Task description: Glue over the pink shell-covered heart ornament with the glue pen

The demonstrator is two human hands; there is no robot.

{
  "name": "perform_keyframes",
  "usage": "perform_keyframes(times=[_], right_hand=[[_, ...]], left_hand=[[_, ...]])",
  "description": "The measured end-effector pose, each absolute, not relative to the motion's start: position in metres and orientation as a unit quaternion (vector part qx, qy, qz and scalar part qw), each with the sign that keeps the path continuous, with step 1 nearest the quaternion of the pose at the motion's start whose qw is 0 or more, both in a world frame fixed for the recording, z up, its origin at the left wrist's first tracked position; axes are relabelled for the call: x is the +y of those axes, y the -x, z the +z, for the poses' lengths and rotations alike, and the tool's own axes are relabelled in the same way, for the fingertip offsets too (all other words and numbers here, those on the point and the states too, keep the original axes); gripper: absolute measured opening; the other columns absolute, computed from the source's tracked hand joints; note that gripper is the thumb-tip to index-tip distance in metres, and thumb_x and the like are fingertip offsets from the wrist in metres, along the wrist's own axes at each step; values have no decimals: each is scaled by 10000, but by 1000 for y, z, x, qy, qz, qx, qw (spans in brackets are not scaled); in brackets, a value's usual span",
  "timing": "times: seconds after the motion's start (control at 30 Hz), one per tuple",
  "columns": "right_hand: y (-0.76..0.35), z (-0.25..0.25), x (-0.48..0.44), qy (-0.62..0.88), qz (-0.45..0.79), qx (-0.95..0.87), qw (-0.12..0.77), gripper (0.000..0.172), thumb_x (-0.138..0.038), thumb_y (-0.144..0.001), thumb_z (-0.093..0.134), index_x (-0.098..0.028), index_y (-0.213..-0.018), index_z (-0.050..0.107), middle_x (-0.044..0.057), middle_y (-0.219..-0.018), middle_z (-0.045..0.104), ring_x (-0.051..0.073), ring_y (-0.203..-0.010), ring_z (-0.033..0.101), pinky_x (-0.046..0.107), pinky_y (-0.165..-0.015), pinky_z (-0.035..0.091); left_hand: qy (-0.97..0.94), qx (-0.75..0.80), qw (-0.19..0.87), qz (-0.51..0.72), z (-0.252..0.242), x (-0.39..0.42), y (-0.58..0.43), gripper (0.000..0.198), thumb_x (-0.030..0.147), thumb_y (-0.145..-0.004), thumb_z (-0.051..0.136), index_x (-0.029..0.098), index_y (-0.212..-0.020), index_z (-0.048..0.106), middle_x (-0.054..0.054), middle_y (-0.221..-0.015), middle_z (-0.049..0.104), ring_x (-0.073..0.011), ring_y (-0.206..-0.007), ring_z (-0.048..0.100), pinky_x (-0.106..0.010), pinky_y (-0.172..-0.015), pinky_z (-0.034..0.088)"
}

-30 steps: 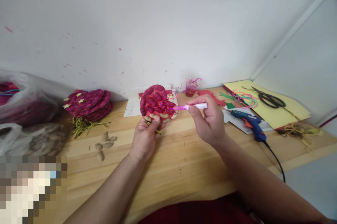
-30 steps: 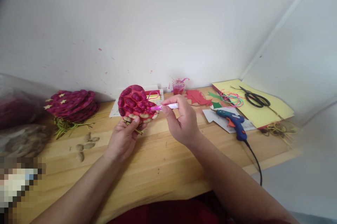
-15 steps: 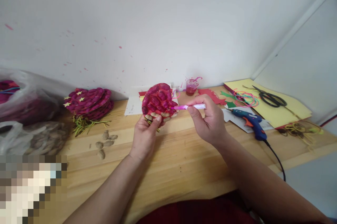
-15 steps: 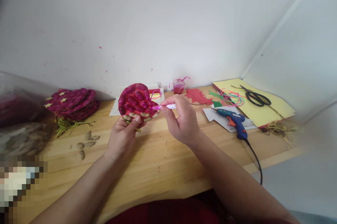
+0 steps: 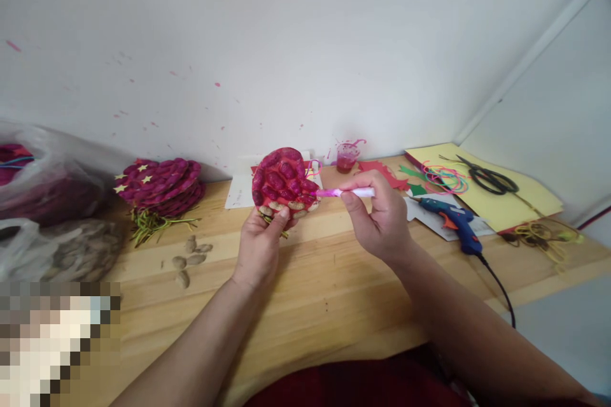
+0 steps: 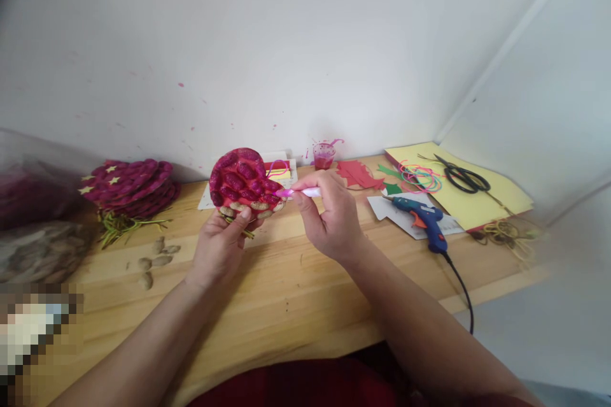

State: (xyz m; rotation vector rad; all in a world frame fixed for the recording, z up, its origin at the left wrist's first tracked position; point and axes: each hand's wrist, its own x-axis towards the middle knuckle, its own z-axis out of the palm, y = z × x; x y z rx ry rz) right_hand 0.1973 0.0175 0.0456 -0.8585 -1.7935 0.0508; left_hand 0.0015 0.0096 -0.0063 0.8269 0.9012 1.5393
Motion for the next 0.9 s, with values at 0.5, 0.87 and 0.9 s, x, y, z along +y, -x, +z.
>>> perform_keyframes(times=[0.5, 0.87, 0.9], right_hand=[[-196, 47, 17, 335, 29, -778, 531, 45, -215, -961, 593, -244, -991, 608, 37, -903, 706, 197, -844, 643, 381, -776, 500], [-199, 46, 20, 349, 24, -771, 533, 46, -222, -958, 583, -252, -983, 607, 32, -891, 696, 204, -828, 641, 390, -765, 494], [-199, 46, 20, 347, 24, -772, 532, 52, -216, -957, 582, -251, -985, 608, 32, -890, 696, 204, -829, 643, 386, -761, 494]], left_hand=[[-384, 386, 534, 647, -8, 11, 0, 387, 379, -712, 893, 183, -981, 694, -50, -971, 728, -163, -837, 669, -282, -761, 539], [-329, 387, 548, 665, -2, 11, 1, 450, 375, -622, 938, 198, -912, 644, -20, -954, 709, -151, -829, 683, -279, -761, 566], [-319, 385, 555, 664, -1, 11, 1, 460, 371, -609, 944, 196, -906, 639, -14, -941, 702, -144, -817, 678, -272, -750, 567]])
